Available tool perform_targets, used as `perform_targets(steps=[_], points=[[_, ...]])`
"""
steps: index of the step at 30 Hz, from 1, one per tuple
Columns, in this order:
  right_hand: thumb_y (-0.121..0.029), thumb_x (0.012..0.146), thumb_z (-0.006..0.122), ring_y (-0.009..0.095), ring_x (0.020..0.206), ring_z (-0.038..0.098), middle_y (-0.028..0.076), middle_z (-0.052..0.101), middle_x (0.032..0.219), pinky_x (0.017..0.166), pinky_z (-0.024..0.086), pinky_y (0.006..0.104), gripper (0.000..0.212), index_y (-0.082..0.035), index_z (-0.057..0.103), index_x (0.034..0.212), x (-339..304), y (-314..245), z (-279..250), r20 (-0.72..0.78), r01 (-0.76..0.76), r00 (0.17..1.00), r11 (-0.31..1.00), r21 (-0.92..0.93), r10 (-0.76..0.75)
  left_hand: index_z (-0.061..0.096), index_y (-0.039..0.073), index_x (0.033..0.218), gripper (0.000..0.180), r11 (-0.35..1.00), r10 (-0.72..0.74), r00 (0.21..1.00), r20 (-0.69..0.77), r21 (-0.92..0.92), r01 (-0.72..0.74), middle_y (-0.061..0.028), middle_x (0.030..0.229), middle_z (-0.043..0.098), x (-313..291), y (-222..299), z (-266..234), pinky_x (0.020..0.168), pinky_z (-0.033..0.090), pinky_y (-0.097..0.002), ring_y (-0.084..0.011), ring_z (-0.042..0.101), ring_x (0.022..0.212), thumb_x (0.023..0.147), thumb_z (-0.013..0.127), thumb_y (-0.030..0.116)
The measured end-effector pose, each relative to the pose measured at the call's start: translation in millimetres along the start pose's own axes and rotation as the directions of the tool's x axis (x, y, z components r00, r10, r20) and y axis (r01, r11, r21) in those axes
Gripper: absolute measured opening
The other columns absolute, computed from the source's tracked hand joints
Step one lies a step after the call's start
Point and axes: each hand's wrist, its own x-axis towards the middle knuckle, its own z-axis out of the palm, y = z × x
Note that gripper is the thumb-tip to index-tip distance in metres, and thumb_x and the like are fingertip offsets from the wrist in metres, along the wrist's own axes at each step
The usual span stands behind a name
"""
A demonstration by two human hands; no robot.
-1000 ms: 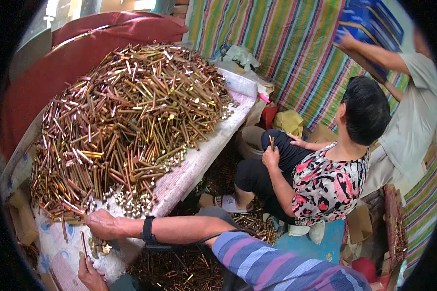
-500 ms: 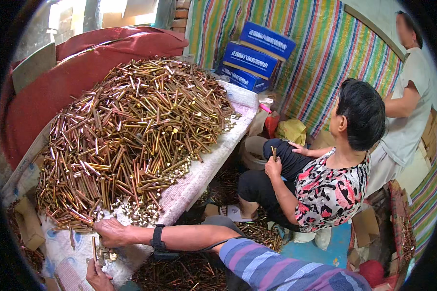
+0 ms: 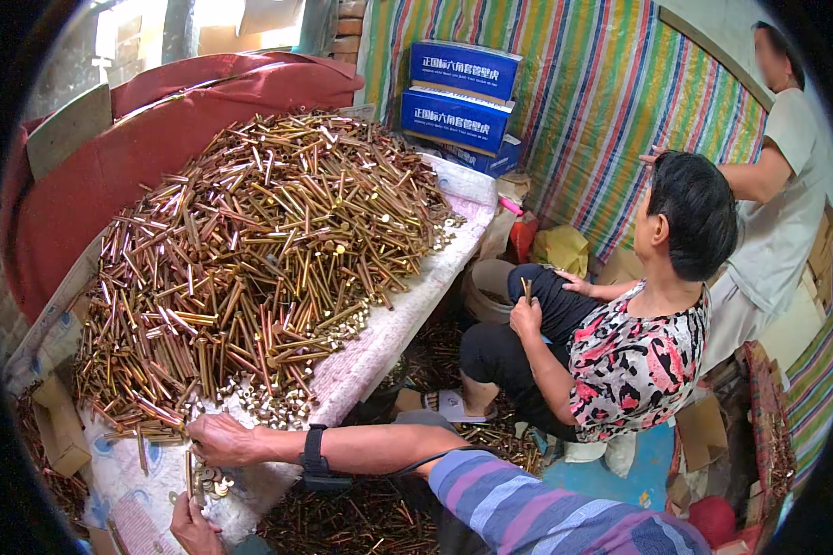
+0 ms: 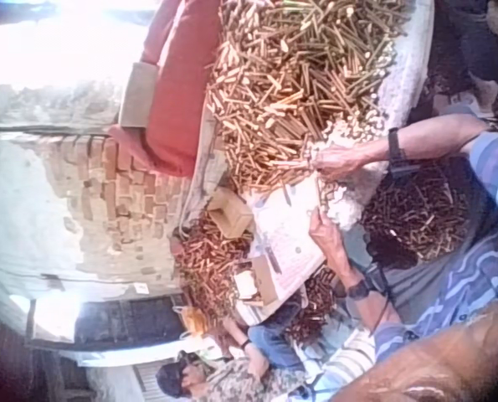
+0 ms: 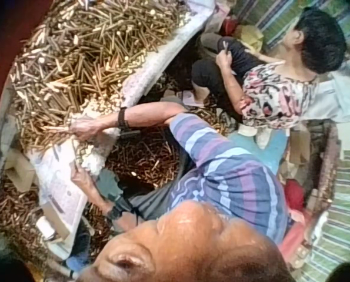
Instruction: The recorder and other workers are manually assembling small metal tubes by inserting paper components and metal washers.
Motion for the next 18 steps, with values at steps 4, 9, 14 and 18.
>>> perform_targets(steps=[4, 9, 14, 18], points=[[-0.018, 0.087, 0.059, 0.047, 0.073, 0.062, 0.026, 0.06, 0.072, 0.065, 0.048, 0.0544, 0.025, 0.006, 0.055, 0.079, -2.9, -10.1, -17.3, -0.049, -0.071, 0.996, 0.996, 0.048, 0.073, 0.064, 0.001, 0.122, 0.027, 1.0, 0.015, 0.998, 0.061, -0.022, -0.014, -0.0032, 0.064, 0.053, -1.6, -12.8, -7.5, 0.048, 0.038, -0.0305, -0.0123, 0.045, 0.053, 0.102, 0.052, 0.014], [-0.023, 0.091, 0.06, 0.032, 0.06, 0.064, 0.019, 0.062, 0.067, 0.057, 0.051, 0.0444, 0.031, 0.008, 0.062, 0.087, -1.5, -10.9, -46.7, -0.07, -0.018, 0.997, 0.97, 0.243, 0.036, 0.066, -0.003, 0.103, 0.019, 0.993, -0.115, 0.993, 0.017, -0.026, 0.115, -0.0039, 0.068, 0.055, 12.5, -31.4, 3.2, 0.035, 0.036, -0.0271, -0.0103, 0.046, 0.038, 0.101, 0.052, 0.01], [-0.029, 0.095, 0.066, 0.01, 0.05, 0.059, 0.003, 0.062, 0.062, 0.043, 0.046, 0.0261, 0.032, 0.0, 0.065, 0.082, -16.1, -30.3, -59.0, 0.134, -0.23, 0.972, 0.675, 0.701, 0.192, 0.068, -0.004, 0.102, 0.022, 0.997, -0.057, 0.997, 0.043, -0.047, 0.059, -0.0037, 0.069, 0.057, 10.1, -18.8, 5.3, 0.035, 0.035, -0.0265, -0.0091, 0.048, 0.039, 0.101, 0.053, 0.012], [-0.027, 0.095, 0.067, 0.009, 0.049, 0.058, 0.003, 0.062, 0.064, 0.041, 0.045, 0.0256, 0.029, 0.001, 0.067, 0.088, -19.1, -35.1, -59.3, 0.233, -0.293, 0.956, 0.63, 0.719, 0.179, 0.068, -0.004, 0.101, 0.022, 0.986, -0.13, 0.988, 0.084, -0.098, 0.138, -0.0034, 0.069, 0.057, 6.0, 5.9, 5.1, 0.034, 0.035, -0.0264, -0.0085, 0.048, 0.039, 0.101, 0.054, 0.013]])
